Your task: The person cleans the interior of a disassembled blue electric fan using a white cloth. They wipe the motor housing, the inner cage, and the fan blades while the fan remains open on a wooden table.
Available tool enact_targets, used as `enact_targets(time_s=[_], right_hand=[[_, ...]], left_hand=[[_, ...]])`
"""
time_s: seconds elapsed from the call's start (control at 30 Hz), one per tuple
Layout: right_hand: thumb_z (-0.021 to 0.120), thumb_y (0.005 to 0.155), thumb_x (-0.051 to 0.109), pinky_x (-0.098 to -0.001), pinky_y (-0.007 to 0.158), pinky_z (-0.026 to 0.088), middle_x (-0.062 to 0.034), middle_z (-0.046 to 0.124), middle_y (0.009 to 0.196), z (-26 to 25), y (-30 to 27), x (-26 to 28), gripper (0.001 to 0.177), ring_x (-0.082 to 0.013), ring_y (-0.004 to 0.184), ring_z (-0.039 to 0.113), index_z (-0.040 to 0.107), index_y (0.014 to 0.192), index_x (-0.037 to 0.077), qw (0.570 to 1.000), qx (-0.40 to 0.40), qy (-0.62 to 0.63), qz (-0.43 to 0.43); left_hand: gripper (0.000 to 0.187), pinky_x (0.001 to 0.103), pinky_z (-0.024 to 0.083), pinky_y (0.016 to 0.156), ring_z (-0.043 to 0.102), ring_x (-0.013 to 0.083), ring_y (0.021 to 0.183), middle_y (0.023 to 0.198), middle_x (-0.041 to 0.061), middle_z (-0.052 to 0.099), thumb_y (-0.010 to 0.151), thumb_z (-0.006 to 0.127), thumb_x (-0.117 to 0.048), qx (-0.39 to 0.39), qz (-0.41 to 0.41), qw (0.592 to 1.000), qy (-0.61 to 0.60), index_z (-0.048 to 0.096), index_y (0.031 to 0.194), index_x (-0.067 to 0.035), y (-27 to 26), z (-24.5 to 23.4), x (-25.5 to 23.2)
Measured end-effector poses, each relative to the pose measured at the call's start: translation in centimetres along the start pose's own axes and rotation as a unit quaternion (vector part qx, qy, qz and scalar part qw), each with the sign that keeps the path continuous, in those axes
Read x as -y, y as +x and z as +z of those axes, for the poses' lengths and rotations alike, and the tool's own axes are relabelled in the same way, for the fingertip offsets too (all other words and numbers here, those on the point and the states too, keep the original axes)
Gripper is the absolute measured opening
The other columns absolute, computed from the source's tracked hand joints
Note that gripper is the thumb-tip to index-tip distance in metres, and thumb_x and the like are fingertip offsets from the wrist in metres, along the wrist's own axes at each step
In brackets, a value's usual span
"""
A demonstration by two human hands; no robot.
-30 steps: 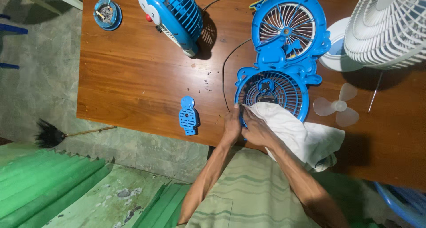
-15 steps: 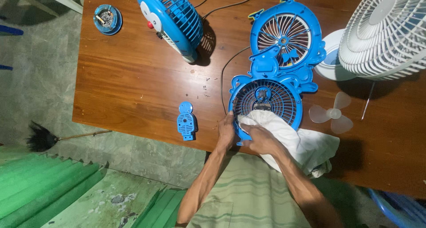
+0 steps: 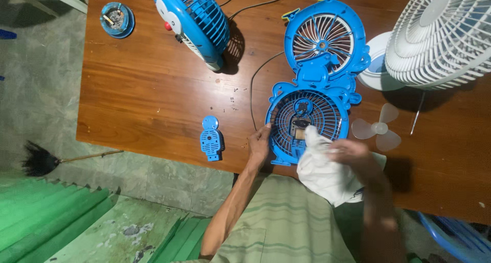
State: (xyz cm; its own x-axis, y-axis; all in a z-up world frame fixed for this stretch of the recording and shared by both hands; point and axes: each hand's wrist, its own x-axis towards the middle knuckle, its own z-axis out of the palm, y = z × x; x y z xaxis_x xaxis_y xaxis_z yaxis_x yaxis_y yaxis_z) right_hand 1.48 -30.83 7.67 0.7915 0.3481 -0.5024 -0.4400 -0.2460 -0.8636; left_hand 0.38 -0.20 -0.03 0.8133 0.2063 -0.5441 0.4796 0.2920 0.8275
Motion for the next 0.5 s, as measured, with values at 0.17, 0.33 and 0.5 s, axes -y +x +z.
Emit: enact_targets(time_s=[0.17,0.33,0.5], right_hand=[[0.060,0.102,0.025,-0.0407,0.086,0.053,-0.0131,0.065,0.099,-5.2,-7.1,-0.4,0.027,-0.0221,0.093,0.063,0.065,0.113,0.001,0.934,-0.213,0.263,-0.114],[0.061,0.103,0.019,-0.0436,0.109,0.055,-0.0172,0.069,0.118,-6.5,-11.3,2.3,0.017,-0.0268,0.114,0.067,0.063,0.117,0.008,0.878,-0.299,0.316,-0.201],[0.056,0.111,0.036,-0.0419,0.079,0.055,-0.0138,0.068,0.099,-3.2,-6.5,3.8,0.037,-0.0303,0.089,0.066,0.065,0.115,0.001,0.901,-0.372,-0.197,-0.106]], left_hand=[[0.045,0.028,0.043,0.060,0.051,0.0088,0.069,0.077,0.000,0.063,0.103,0.064,-0.039,-0.021,-0.016,0.998,0.061,0.076,0.100,0.004,-1.1,-0.5,-0.9],[0.036,0.029,0.055,0.062,0.067,0.0118,0.069,0.085,0.008,0.072,0.093,0.074,-0.031,0.045,-0.063,0.995,0.068,0.073,0.105,0.003,-3.1,0.1,-2.4],[0.032,0.033,0.056,0.047,0.063,0.0212,0.050,0.077,0.020,0.074,0.094,0.071,-0.023,0.112,-0.201,0.973,0.005,0.069,0.096,0.009,-5.3,0.8,-4.0]])
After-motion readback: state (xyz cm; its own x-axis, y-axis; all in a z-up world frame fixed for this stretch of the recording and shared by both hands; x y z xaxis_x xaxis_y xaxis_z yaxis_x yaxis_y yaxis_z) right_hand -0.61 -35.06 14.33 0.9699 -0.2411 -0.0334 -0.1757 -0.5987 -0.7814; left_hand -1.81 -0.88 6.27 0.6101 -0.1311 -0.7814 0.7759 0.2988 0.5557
